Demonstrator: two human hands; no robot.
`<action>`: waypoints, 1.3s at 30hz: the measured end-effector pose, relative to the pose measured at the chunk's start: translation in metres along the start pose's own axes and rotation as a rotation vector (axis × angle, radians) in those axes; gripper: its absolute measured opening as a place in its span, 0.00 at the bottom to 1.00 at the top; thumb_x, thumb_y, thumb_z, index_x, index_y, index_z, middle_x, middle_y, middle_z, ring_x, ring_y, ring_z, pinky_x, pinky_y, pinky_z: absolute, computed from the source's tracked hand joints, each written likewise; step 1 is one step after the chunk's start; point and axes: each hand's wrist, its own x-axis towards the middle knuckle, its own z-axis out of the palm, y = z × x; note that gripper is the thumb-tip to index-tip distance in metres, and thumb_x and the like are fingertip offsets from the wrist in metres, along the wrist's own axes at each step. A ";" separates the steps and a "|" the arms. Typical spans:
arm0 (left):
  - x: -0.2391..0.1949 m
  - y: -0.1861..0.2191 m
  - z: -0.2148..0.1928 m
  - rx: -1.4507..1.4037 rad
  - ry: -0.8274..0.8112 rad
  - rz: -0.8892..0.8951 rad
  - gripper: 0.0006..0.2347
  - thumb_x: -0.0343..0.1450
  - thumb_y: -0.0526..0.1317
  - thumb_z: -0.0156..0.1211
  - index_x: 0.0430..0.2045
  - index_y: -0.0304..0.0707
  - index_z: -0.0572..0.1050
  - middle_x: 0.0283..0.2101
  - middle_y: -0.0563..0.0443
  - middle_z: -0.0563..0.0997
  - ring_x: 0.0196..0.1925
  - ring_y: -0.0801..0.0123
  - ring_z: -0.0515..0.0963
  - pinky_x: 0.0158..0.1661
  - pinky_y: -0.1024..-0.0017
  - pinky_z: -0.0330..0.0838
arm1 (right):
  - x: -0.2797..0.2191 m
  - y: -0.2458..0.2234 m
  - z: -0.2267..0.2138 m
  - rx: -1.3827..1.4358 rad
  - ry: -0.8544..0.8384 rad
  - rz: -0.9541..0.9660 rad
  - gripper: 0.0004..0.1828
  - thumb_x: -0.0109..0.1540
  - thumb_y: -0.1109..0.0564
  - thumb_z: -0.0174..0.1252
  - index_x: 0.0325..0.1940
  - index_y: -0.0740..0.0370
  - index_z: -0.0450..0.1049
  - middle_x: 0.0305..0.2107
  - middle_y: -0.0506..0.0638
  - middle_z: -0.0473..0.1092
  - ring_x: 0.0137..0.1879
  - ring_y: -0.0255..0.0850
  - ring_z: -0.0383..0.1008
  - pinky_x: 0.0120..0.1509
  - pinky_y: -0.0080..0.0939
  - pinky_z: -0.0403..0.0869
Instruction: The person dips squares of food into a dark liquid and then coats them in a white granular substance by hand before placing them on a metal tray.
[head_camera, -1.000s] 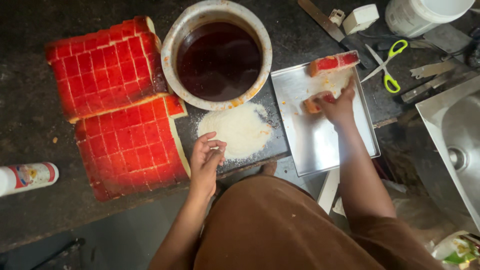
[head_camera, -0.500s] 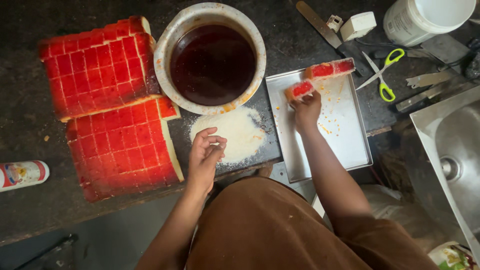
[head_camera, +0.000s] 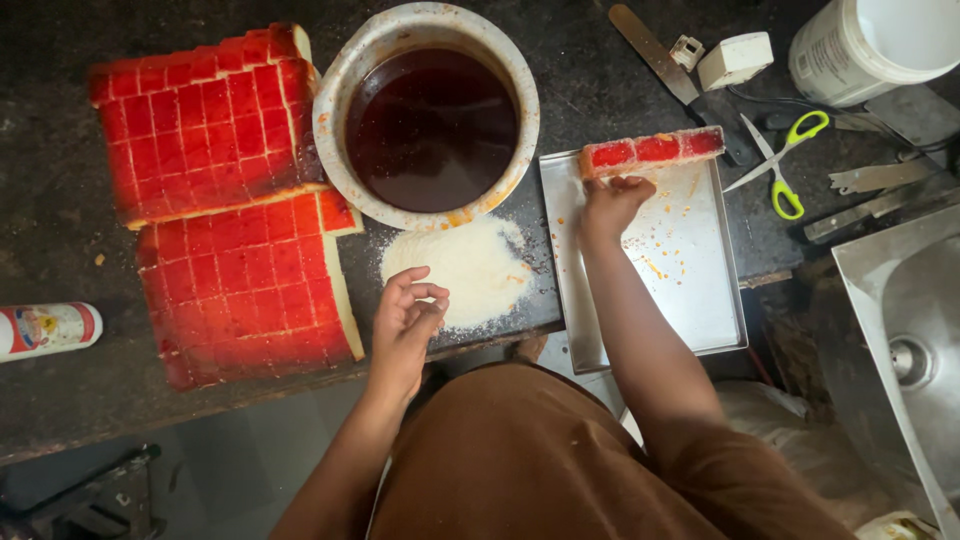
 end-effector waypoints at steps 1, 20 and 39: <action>0.000 -0.001 0.000 -0.003 -0.002 0.007 0.19 0.71 0.29 0.61 0.57 0.34 0.66 0.43 0.50 0.79 0.35 0.79 0.73 0.36 0.79 0.68 | -0.002 -0.002 -0.002 0.093 -0.031 0.072 0.29 0.57 0.74 0.60 0.51 0.57 0.51 0.46 0.55 0.61 0.49 0.42 0.69 0.52 0.41 0.75; -0.036 -0.028 -0.078 -0.140 0.177 0.145 0.18 0.74 0.31 0.60 0.59 0.36 0.66 0.43 0.52 0.78 0.39 0.79 0.75 0.38 0.79 0.69 | -0.225 -0.098 0.099 -0.664 -1.413 -0.744 0.45 0.54 0.63 0.68 0.72 0.58 0.54 0.62 0.66 0.62 0.50 0.62 0.75 0.48 0.54 0.76; -0.043 0.011 -0.254 -0.225 0.110 0.055 0.20 0.71 0.32 0.61 0.58 0.35 0.66 0.44 0.49 0.79 0.37 0.75 0.74 0.36 0.76 0.68 | -0.302 -0.136 0.119 -0.290 -1.033 -0.578 0.44 0.51 0.59 0.69 0.66 0.58 0.53 0.55 0.58 0.60 0.62 0.53 0.67 0.64 0.55 0.74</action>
